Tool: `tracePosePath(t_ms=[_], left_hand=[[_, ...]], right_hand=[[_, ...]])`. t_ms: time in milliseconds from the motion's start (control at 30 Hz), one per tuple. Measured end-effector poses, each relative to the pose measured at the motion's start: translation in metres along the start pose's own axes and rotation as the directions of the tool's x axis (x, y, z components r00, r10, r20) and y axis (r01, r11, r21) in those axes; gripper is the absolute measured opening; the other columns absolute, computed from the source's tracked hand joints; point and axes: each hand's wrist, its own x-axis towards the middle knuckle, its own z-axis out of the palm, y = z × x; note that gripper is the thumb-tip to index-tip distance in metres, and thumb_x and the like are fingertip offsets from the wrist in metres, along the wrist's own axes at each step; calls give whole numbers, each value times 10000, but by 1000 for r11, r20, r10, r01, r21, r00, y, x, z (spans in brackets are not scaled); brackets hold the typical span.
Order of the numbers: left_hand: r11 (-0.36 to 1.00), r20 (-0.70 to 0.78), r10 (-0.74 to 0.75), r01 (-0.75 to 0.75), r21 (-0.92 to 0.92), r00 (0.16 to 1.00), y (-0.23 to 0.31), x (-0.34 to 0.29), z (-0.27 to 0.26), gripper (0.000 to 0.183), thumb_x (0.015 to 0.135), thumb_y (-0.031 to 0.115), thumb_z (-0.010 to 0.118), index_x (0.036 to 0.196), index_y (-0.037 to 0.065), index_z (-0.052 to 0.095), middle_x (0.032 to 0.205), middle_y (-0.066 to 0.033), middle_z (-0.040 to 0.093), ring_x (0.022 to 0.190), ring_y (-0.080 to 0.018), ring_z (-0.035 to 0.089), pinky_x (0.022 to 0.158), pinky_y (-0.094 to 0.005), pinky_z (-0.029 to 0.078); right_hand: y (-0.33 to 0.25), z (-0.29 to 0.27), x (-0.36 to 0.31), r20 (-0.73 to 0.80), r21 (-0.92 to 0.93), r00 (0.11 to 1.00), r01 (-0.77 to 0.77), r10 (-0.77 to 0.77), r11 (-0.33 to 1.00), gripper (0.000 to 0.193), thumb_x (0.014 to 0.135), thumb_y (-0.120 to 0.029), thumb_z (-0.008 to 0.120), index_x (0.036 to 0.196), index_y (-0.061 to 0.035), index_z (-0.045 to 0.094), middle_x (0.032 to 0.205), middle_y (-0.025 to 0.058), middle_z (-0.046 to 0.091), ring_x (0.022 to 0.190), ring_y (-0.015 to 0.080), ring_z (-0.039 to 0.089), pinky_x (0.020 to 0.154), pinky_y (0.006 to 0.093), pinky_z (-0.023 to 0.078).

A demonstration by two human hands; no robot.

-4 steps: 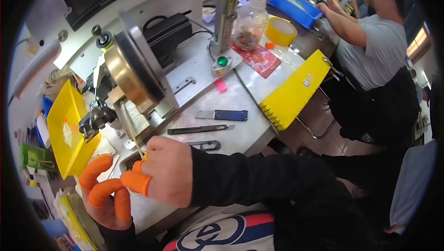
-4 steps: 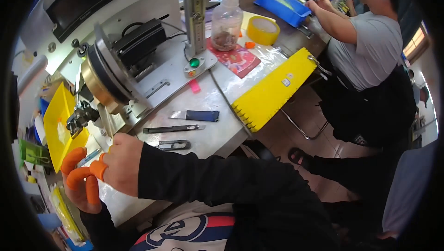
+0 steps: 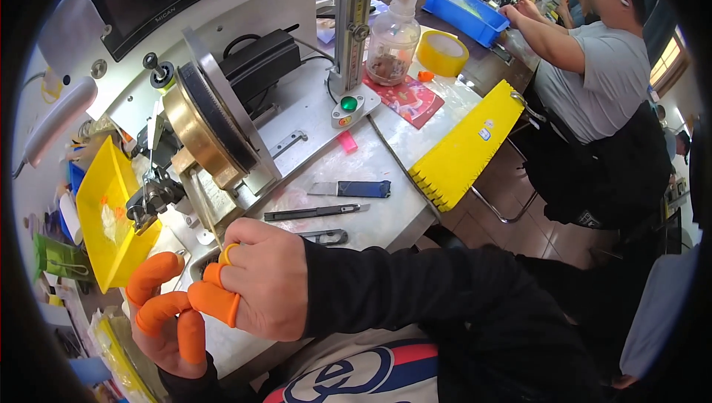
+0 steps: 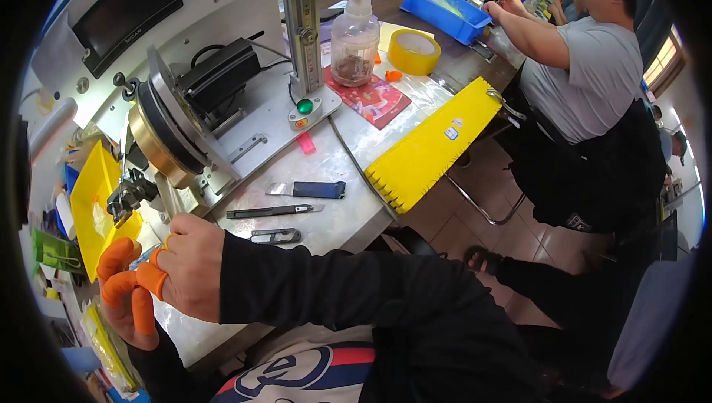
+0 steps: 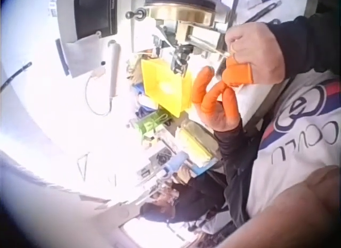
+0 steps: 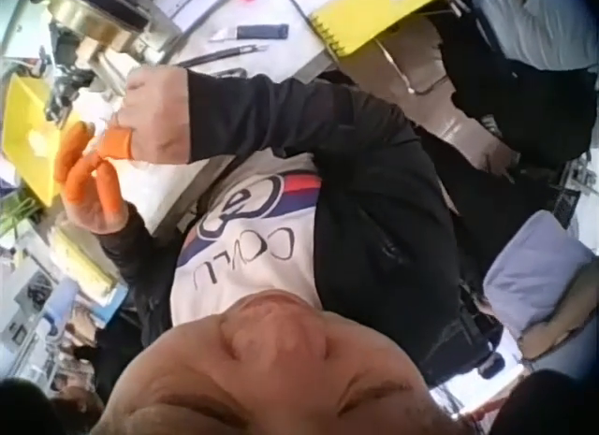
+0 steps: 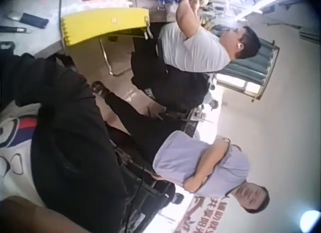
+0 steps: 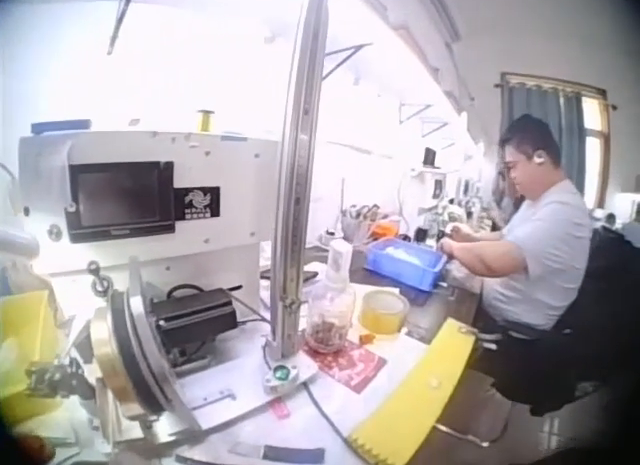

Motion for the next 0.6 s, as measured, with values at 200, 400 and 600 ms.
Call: tracePosePath(t_ms=[200,400,600], left_hand=[[968,81,163,-175,181,983,4,13,-4,146,698,57,492,843,41,494,1069,-192,443,977,-287,443,887,-432,302],[939,-175,307,-268,215,935,3,43,-19,129,701,69,497,827,38,497,1046,-229,443,983,-316,436,875,-427,312],[972,-245,205,-166,169,948,-22,86,-28,118,651,31,494,762,23,531,1038,-185,479,970,-242,455,875,-351,292]], right_hand=[[4,-10,9,-27,86,995,-92,94,992,91,659,-67,589,725,-36,534,569,52,394,507,192,422,523,286,373],[2,10,27,29,343,968,-243,248,907,344,672,-67,609,993,-19,496,852,90,505,729,223,505,655,308,402],[20,20,19,447,419,774,-624,449,659,608,715,-106,560,1225,25,256,1229,136,293,1142,211,280,920,291,221]])
